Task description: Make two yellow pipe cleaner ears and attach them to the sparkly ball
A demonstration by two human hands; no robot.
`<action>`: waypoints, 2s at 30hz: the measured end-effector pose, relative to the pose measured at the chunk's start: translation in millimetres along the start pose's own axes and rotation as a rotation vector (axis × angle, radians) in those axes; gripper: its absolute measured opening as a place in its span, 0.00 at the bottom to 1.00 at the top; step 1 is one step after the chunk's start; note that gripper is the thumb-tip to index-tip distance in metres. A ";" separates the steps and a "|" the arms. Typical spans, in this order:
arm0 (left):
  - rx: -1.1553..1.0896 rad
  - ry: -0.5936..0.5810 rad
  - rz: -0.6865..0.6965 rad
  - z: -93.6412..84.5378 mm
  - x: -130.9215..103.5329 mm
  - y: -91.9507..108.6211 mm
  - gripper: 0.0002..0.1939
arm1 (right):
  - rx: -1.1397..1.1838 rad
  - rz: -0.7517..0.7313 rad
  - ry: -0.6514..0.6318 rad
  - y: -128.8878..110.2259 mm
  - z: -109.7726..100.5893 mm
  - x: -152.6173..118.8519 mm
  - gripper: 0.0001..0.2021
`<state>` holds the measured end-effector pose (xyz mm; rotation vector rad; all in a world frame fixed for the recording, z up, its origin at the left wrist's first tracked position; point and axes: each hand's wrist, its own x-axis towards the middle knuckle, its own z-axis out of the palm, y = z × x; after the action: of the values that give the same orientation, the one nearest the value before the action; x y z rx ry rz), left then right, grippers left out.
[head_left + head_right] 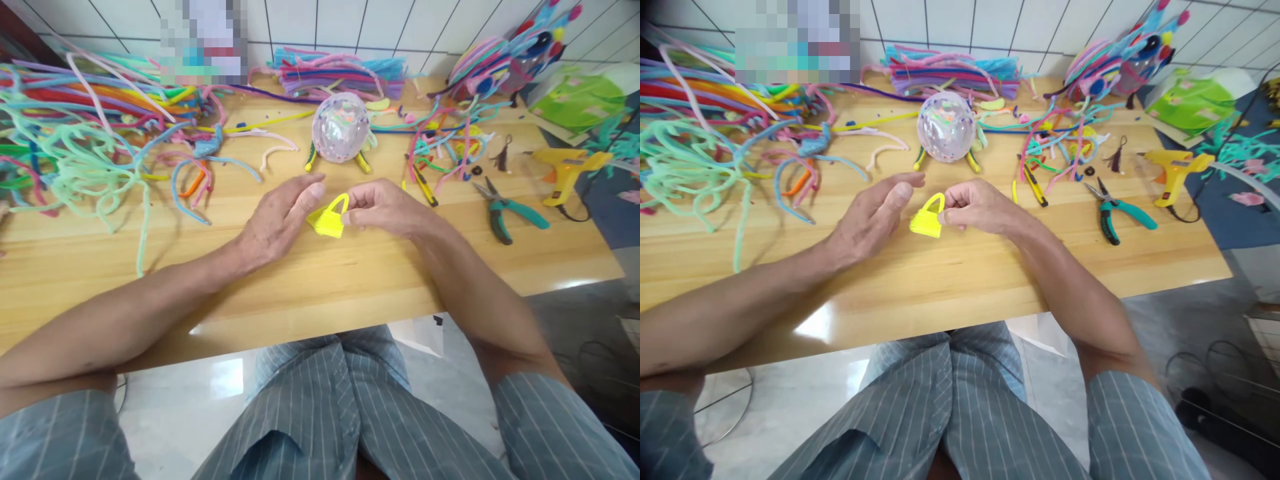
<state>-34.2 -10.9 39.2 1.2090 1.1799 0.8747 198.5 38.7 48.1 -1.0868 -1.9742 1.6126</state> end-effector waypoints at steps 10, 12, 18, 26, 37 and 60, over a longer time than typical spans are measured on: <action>-0.321 -0.333 -0.117 2.2 10.0 0.2 0.24 | 0.073 -0.044 0.018 0.2 -9.7 -2.8 0.07; -0.350 -0.366 -0.129 1.7 9.6 -0.4 0.23 | 0.087 -0.050 0.020 0.3 -10.7 -3.5 0.07; -0.405 -0.387 -0.153 2.4 10.3 -6.1 0.26 | 0.074 -0.033 -0.006 0.8 -11.6 -4.4 0.08; -0.475 -0.426 -0.207 3.1 13.1 -6.2 0.31 | 0.078 -0.021 -0.010 3.8 -3.8 -4.8 0.16; -0.119 -0.124 -0.049 4.9 9.4 -3.6 0.21 | 0.062 -0.058 0.039 12.5 5.9 0.8 0.17; -0.432 -0.246 -0.225 9.7 7.0 -8.8 0.22 | -0.222 -0.481 0.262 11.5 11.4 -7.3 0.06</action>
<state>-24.1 -8.0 28.8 0.7881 0.8522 0.7388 199.0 26.3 35.4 -0.7650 -2.0626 0.9728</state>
